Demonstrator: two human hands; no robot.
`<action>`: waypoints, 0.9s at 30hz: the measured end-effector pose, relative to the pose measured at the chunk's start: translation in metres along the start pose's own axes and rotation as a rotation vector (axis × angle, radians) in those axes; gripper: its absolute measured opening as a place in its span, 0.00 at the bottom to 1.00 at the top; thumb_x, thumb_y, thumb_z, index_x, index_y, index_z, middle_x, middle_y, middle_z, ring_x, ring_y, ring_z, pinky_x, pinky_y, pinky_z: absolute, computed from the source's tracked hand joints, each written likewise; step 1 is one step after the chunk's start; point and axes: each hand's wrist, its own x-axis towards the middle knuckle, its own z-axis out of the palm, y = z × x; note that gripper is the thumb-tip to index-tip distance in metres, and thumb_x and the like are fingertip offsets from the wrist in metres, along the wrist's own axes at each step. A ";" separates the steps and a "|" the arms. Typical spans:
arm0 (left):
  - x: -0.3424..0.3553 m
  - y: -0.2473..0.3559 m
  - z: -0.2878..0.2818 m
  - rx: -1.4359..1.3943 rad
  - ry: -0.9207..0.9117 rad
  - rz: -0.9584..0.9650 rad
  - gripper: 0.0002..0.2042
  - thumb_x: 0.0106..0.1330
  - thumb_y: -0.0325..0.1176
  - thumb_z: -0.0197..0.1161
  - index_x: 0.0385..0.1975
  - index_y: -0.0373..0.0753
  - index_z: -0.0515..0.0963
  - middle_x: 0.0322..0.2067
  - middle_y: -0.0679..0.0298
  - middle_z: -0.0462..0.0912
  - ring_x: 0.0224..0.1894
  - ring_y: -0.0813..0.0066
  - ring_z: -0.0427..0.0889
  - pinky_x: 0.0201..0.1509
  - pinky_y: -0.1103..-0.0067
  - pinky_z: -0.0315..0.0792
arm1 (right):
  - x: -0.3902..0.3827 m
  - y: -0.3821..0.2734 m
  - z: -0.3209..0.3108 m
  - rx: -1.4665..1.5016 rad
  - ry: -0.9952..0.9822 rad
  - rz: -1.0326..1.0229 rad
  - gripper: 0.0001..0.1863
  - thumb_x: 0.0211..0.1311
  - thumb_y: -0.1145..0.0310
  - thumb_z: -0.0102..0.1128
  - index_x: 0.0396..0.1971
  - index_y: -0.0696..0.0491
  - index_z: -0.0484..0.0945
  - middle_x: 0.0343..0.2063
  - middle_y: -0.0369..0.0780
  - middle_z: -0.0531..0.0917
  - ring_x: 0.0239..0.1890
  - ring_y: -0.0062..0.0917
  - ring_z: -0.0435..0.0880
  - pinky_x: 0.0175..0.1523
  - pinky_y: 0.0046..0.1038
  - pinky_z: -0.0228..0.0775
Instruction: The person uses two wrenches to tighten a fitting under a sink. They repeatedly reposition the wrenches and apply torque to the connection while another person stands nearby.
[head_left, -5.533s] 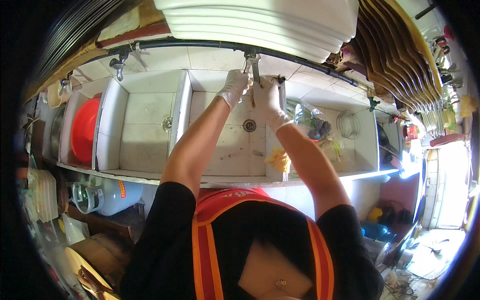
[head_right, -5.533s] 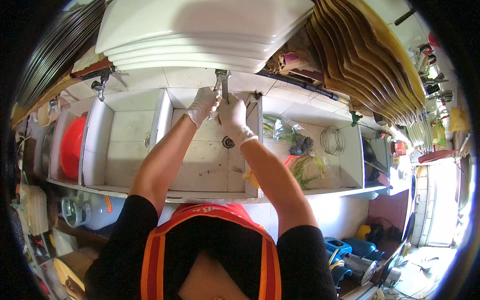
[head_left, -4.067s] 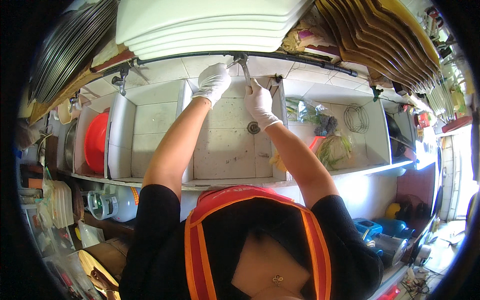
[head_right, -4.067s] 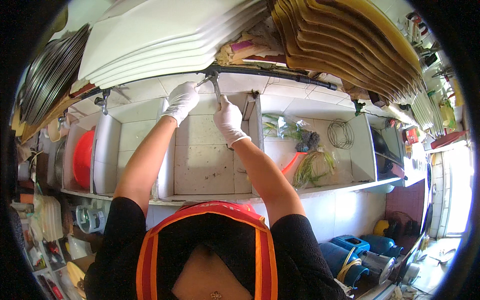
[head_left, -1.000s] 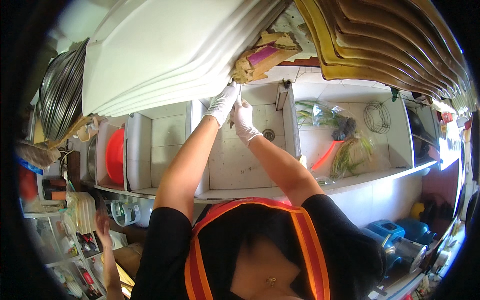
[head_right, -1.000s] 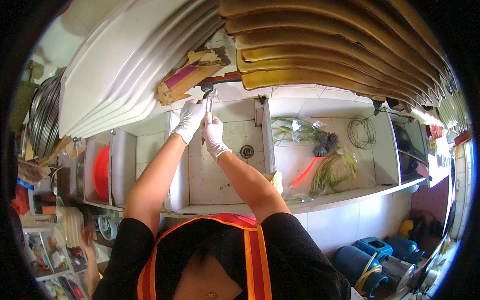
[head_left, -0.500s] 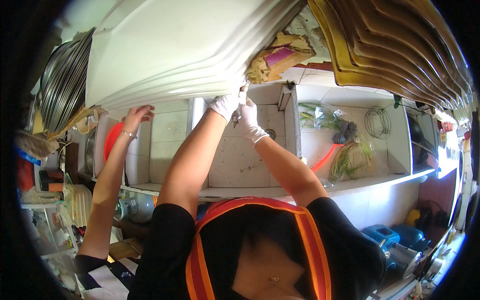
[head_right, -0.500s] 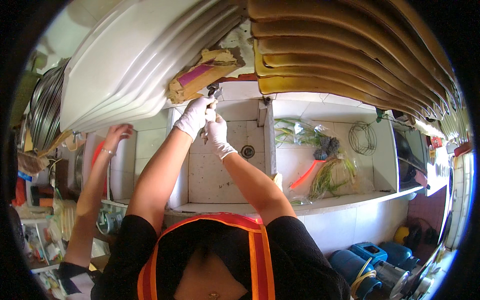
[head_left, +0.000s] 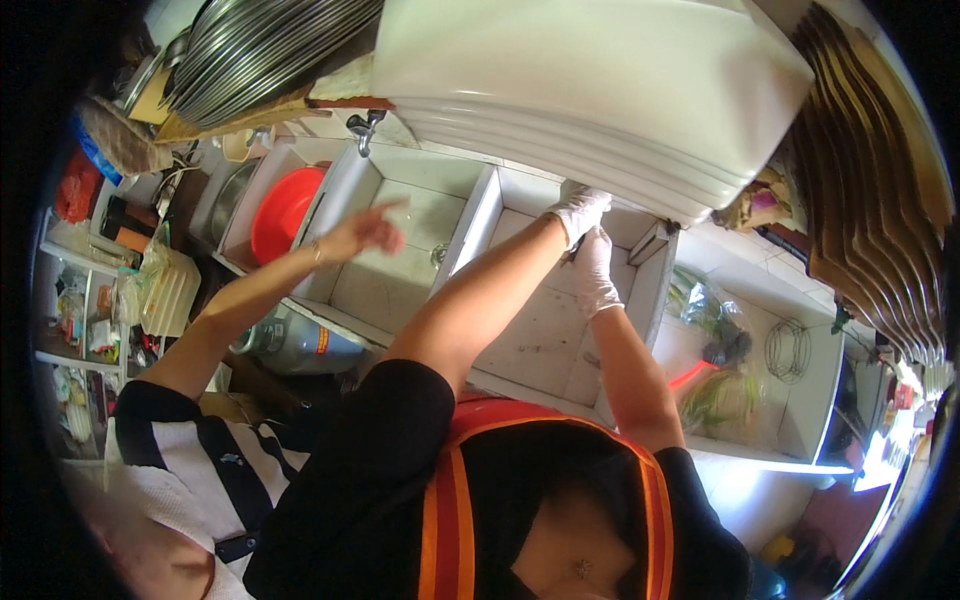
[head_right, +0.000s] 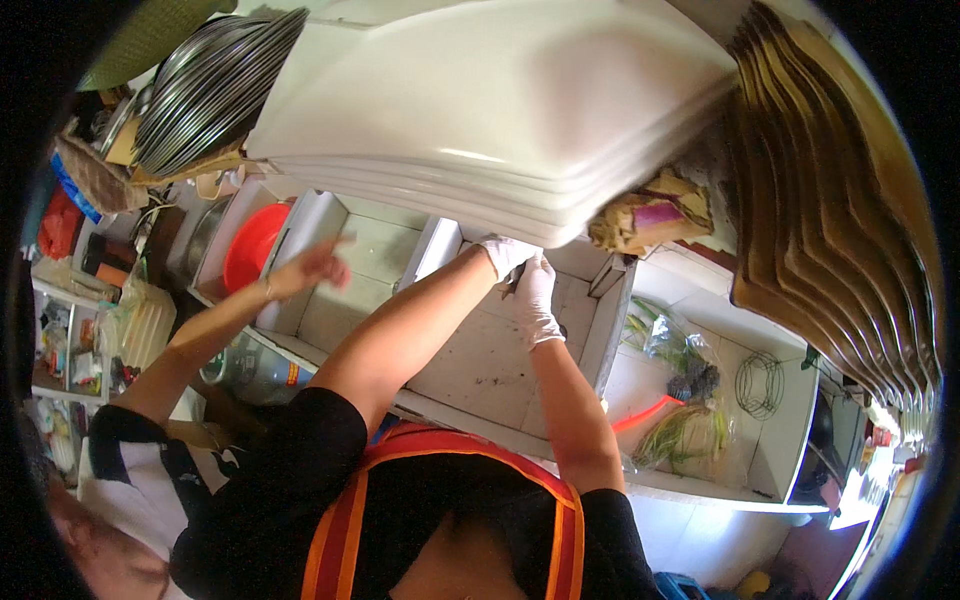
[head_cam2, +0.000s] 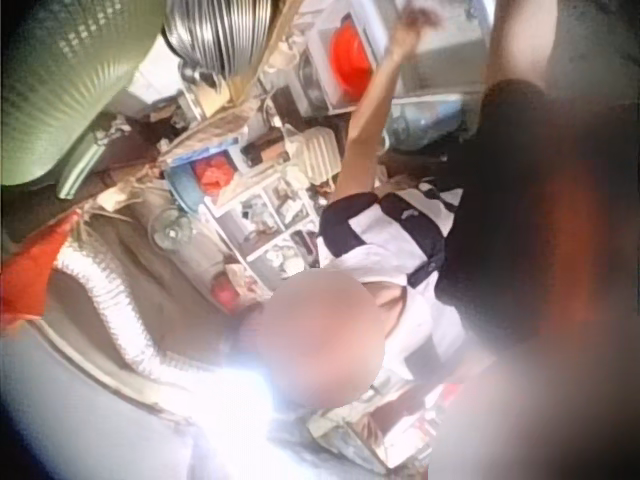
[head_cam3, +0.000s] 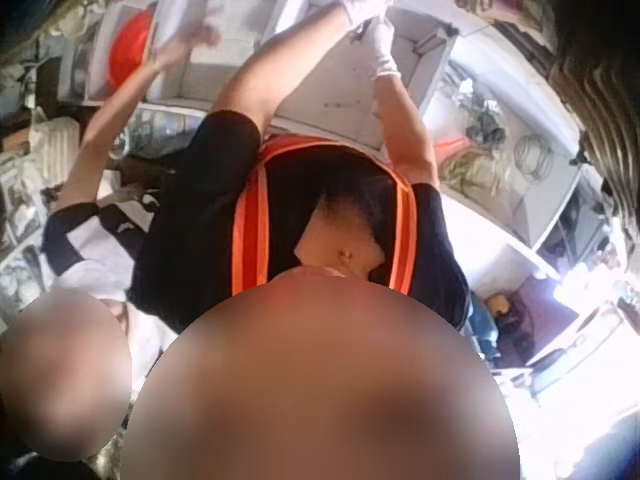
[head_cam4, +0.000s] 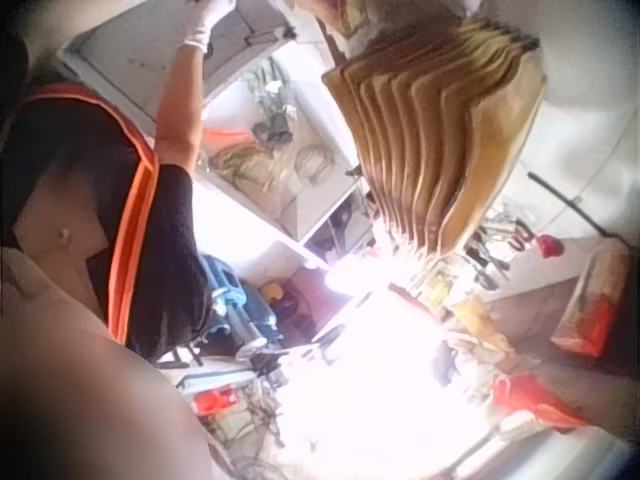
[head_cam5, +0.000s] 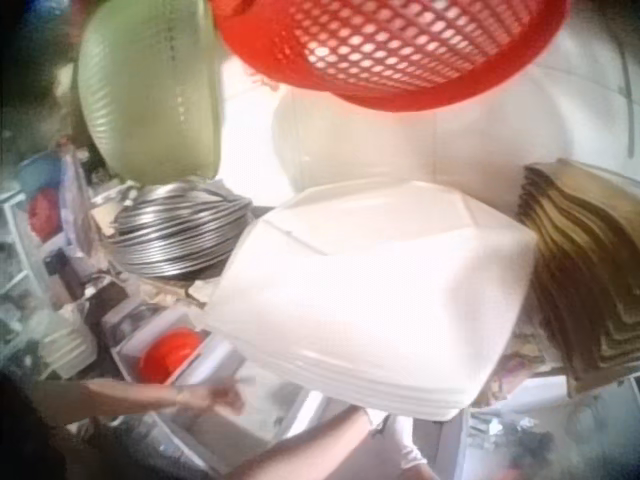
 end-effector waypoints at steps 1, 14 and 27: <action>-0.002 0.002 0.000 0.047 0.030 0.010 0.09 0.61 0.38 0.54 0.27 0.38 0.71 0.16 0.71 0.69 0.14 0.84 0.64 0.15 0.86 0.59 | 0.004 0.007 0.005 0.088 0.016 -0.020 0.14 0.64 0.61 0.43 0.30 0.55 0.73 0.22 0.34 0.74 0.22 0.19 0.72 0.24 0.22 0.66; -0.020 0.027 0.000 0.679 0.244 0.105 0.12 0.61 0.42 0.54 0.28 0.38 0.74 0.17 0.69 0.72 0.18 0.84 0.70 0.19 0.85 0.63 | -0.016 -0.005 0.070 0.525 -0.058 0.066 0.15 0.63 0.55 0.40 0.35 0.49 0.71 0.29 0.35 0.76 0.30 0.23 0.75 0.35 0.27 0.69; -0.137 0.006 -0.089 0.632 0.369 0.013 0.10 0.61 0.34 0.55 0.39 0.37 0.75 0.22 0.71 0.72 0.17 0.88 0.66 0.16 0.90 0.57 | -0.005 -0.086 -0.042 -1.600 0.397 -0.571 0.19 0.59 0.51 0.45 0.29 0.52 0.78 0.26 0.50 0.79 0.32 0.47 0.78 0.37 0.42 0.70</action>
